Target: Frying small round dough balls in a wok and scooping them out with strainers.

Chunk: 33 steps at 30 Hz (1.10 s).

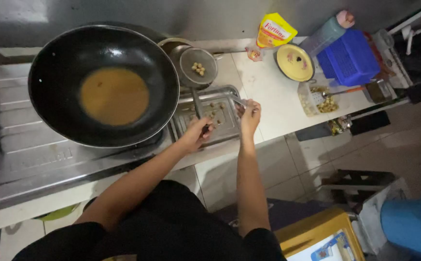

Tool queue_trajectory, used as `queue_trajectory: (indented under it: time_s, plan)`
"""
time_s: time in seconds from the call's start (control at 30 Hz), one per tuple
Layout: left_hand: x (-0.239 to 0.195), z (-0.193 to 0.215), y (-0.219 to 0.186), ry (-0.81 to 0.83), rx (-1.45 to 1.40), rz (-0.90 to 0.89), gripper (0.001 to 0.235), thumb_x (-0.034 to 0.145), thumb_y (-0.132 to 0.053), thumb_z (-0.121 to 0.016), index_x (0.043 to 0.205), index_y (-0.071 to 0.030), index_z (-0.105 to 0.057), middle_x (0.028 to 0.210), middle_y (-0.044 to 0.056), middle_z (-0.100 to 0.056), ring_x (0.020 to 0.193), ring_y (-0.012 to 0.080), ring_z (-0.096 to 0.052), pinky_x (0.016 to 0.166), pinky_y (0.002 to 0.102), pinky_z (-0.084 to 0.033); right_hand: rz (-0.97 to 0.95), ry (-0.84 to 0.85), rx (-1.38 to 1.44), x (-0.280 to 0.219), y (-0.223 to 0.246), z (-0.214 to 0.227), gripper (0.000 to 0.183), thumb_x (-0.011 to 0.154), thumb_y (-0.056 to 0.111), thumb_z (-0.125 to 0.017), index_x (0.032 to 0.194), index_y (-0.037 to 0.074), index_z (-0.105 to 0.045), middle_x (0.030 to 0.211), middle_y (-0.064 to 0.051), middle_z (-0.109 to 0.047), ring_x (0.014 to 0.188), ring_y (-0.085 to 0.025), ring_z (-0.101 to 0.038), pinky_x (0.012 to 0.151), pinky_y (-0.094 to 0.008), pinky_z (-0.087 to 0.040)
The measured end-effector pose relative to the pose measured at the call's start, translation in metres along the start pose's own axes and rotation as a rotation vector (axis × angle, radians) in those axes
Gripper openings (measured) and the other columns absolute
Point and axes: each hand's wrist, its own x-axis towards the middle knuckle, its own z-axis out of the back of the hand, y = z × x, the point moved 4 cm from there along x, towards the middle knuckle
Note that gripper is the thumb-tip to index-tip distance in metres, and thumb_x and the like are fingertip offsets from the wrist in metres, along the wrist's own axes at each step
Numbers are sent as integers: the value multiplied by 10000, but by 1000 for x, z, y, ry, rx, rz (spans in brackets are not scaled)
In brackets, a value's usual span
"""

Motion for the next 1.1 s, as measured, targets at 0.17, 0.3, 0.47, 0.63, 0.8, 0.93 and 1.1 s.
queue_trajectory:
  time_s: [0.17,0.3,0.47,0.63,0.8,0.93,1.1]
  plan:
    - [24,23,-14,-15,23,76,318,976,-401,-556,783,-149,-540,529,-28,-422,431,108,-389,407,301,-306,-13,22,-154,-9,16,-48,339,1088,374,-563,1177,47,-546,970,-109,-658,724,-146,-689,607,-287,-569]
    - [24,24,-13,-39,-143,33,364,952,-441,-568,757,-134,-558,473,-28,-379,386,134,-368,391,314,-312,-30,99,-289,-3,-9,-68,384,1095,424,-537,1220,61,-556,953,-97,-717,665,-140,-654,569,-293,-556]
    - [36,29,3,-187,-148,-45,244,926,-296,-698,795,-137,-569,585,-38,-475,418,85,-337,369,250,-226,-202,107,-199,4,-34,-74,382,1031,418,-546,1238,97,-515,966,-116,-733,601,-168,-674,528,-323,-572]
    - [19,31,29,-205,-270,-92,182,908,-300,-724,883,-137,-647,657,-54,-485,502,46,-396,389,226,-241,-288,130,-135,1,-49,-65,410,1051,456,-522,1276,117,-473,990,-112,-727,649,-166,-665,572,-324,-575]
    - [12,22,46,-87,-81,170,223,889,-378,-716,912,-215,-565,702,-83,-494,558,46,-420,435,207,-261,-376,44,-82,-9,-34,-64,469,1037,485,-497,1318,118,-422,1072,-122,-680,811,-222,-679,676,-372,-565]
    - [14,9,73,-95,344,396,518,947,-570,-639,1004,-57,-690,723,-24,-525,588,76,-452,466,228,-323,125,-164,-608,45,-103,0,415,1139,395,-472,1289,24,-580,1247,-198,-569,1118,-312,-559,994,-456,-434]
    - [-73,-77,-103,106,390,-267,312,950,-372,-710,1108,-132,-588,900,-29,-619,707,64,-507,560,235,-378,558,-194,-351,-20,105,-126,294,1075,197,-568,1241,-46,-567,1223,-172,-550,1149,-270,-514,1030,-408,-415]
